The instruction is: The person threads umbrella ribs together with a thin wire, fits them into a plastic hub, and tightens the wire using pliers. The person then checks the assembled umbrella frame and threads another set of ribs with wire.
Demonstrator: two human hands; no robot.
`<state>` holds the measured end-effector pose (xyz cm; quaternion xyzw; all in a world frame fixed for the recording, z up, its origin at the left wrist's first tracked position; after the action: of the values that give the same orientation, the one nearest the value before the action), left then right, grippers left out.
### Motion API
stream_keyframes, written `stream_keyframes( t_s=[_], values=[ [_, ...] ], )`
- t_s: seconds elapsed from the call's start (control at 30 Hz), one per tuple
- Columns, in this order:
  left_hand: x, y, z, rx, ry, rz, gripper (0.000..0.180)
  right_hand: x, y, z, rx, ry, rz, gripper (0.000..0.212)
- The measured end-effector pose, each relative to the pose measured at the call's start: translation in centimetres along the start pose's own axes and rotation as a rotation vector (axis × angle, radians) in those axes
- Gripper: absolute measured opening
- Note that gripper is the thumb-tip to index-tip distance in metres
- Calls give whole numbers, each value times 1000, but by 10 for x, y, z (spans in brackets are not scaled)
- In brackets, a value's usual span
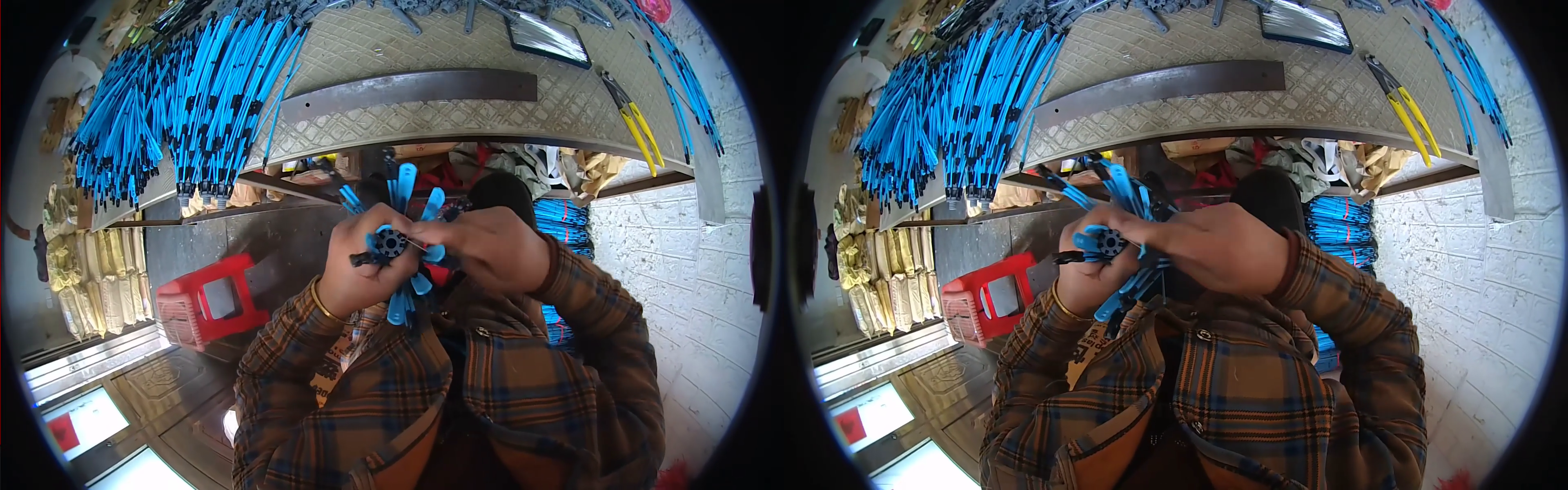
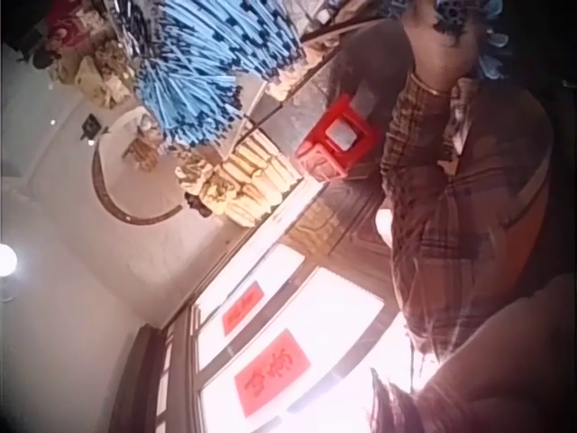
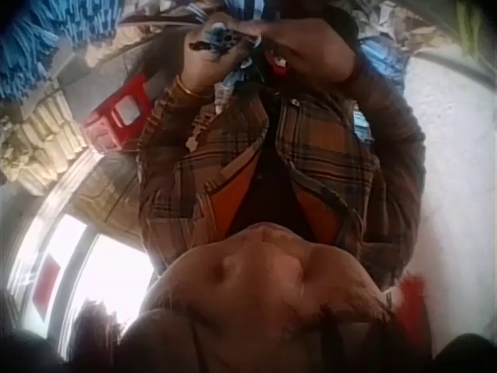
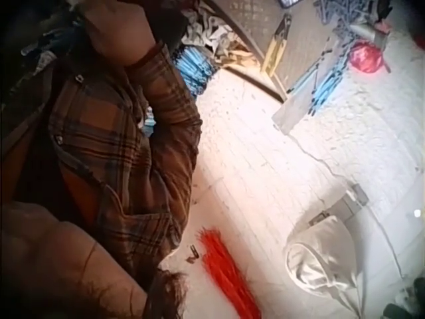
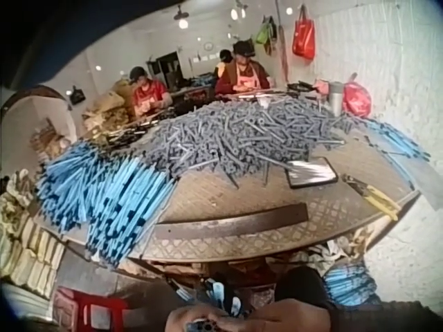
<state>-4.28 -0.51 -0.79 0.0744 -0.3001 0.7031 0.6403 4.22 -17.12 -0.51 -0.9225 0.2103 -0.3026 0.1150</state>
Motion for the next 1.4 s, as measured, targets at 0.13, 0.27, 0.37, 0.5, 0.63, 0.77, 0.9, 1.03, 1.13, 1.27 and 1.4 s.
stream_keyframes(
  t_s=[0.13,0.27,0.37,0.5,0.63,0.77,0.9,1.03,1.13,1.27,1.4],
  values=[
    [0,0,2,72,9,-56,21,-8,-8,-1,130,367,-89,43],
    [-7,-3,5,150,54,-51,21,-9,-4,2,193,428,-78,29],
    [-13,-9,11,140,-38,-174,22,-12,3,3,140,350,30,18],
    [-21,-11,4,205,8,-291,22,-35,14,10,-371,112,121,13],
    [-35,-17,10,193,56,-264,14,-35,29,15,-441,-285,414,18],
    [-35,-21,14,69,50,-283,15,9,44,-2,-423,-35,142,16],
    [-16,-7,1,280,329,-131,12,138,77,33,-342,865,615,22],
    [-22,-17,5,74,202,-289,11,205,124,92,-667,1422,494,31],
    [-22,-20,4,136,312,-319,12,214,131,101,-551,1501,453,27],
    [-11,-16,2,278,376,-349,17,194,129,73,-864,158,577,21],
    [-12,-18,1,225,353,-378,28,100,88,-1,-305,288,97,18]
  ],
)
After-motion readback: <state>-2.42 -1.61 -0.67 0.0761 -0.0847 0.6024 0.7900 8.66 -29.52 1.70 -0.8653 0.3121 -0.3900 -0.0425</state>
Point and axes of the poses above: each hand's wrist, its own y-axis away from the middle knuckle, its own x-axis out of the back of the hand, z = x × y, the point moved 3 cm from there along -y, towards the middle knuckle, and after that the axes turned 4 degrees about -x, right-handed, at the moved point
